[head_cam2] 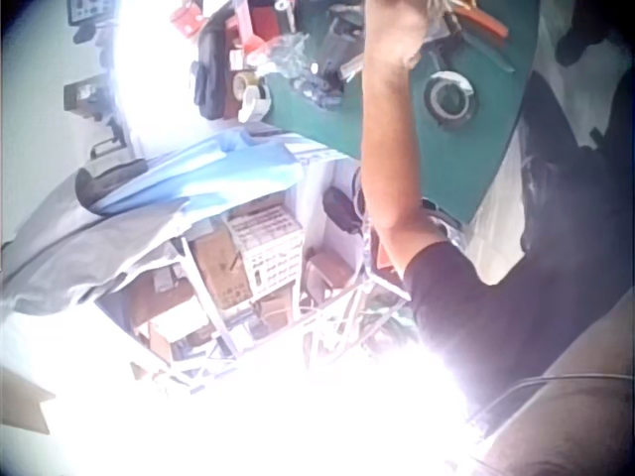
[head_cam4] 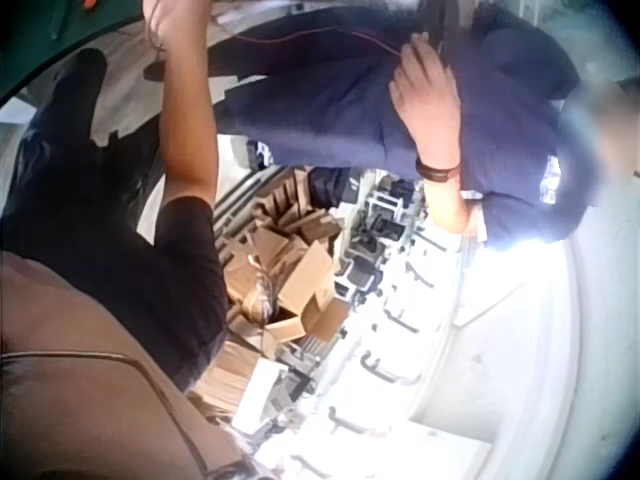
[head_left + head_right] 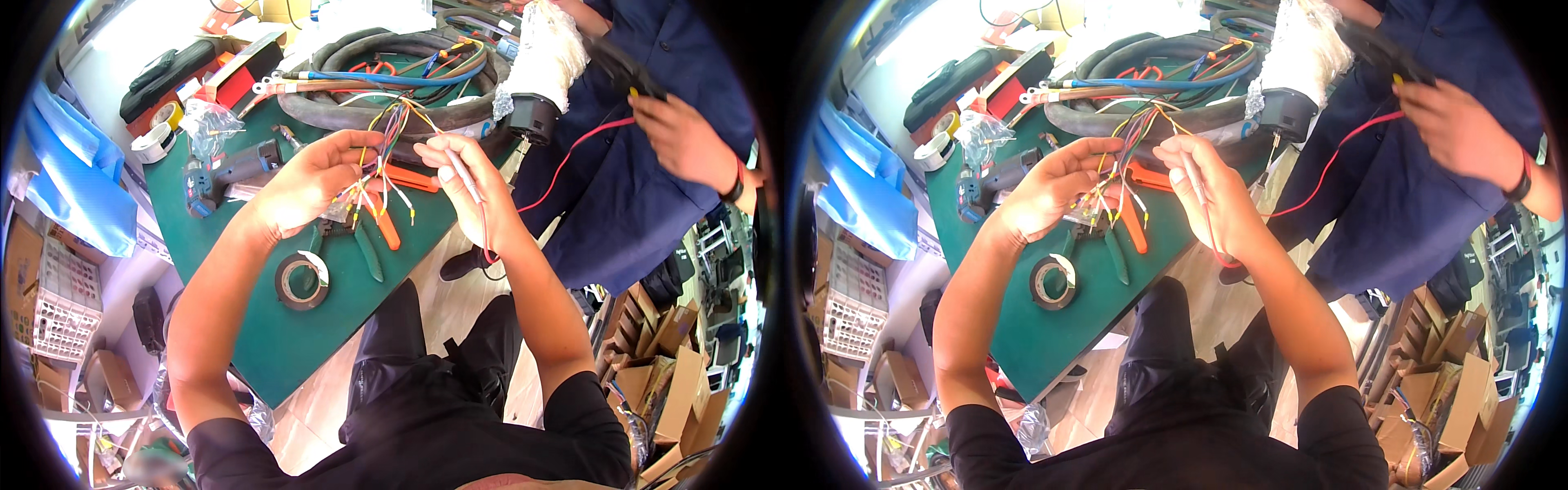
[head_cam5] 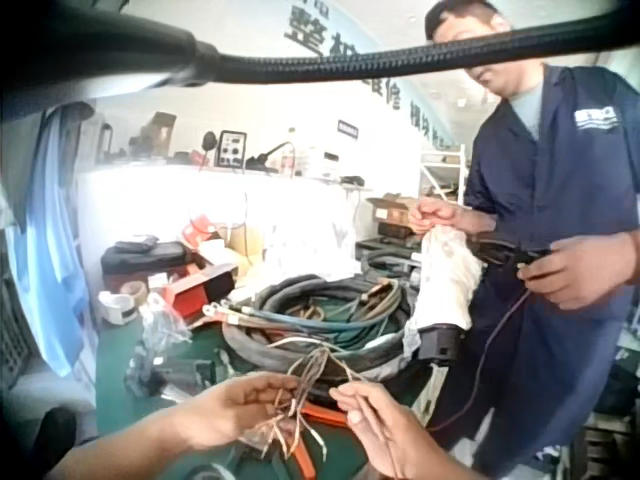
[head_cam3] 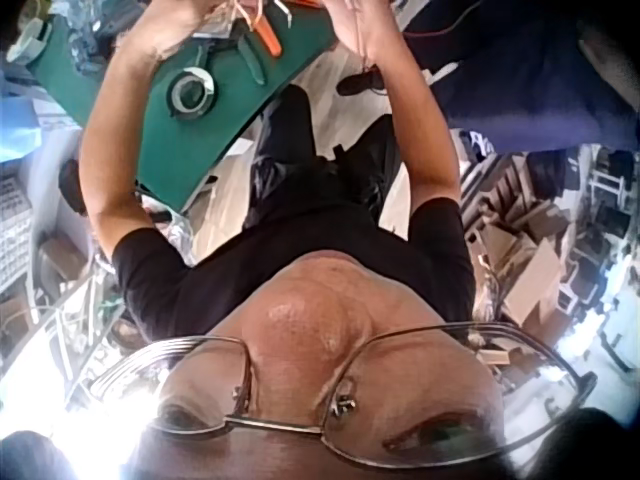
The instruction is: The person tests connections on a large wiring harness by applying multimeter probes to various wire terminals while a collaborator holds the main connector and other tools.
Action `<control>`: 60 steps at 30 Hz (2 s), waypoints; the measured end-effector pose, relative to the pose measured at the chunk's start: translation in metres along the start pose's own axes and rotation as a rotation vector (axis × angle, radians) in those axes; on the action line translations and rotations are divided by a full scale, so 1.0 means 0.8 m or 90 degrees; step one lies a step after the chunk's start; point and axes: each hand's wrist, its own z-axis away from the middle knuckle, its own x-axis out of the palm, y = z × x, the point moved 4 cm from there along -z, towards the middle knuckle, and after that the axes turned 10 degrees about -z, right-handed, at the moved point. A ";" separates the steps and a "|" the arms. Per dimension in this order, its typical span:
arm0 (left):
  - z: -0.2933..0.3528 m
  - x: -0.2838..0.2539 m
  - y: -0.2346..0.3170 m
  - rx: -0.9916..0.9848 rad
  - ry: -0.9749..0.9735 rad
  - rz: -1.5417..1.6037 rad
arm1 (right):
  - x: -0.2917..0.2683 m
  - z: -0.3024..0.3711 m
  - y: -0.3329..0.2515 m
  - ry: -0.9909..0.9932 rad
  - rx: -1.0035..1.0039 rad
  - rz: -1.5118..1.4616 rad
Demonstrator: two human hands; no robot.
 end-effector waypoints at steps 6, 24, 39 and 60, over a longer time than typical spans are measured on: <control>-0.003 0.008 -0.006 -0.007 0.034 -0.025 | 0.001 0.008 -0.004 0.055 -0.098 0.102; -0.110 0.132 0.030 0.086 0.125 -0.343 | -0.096 0.154 -0.048 0.309 -0.237 0.280; -0.182 0.202 -0.006 0.003 0.244 0.074 | -0.140 0.209 -0.023 0.332 -0.051 0.217; -0.073 0.195 -0.010 0.039 0.146 0.050 | -0.105 0.179 -0.018 0.203 -0.043 0.137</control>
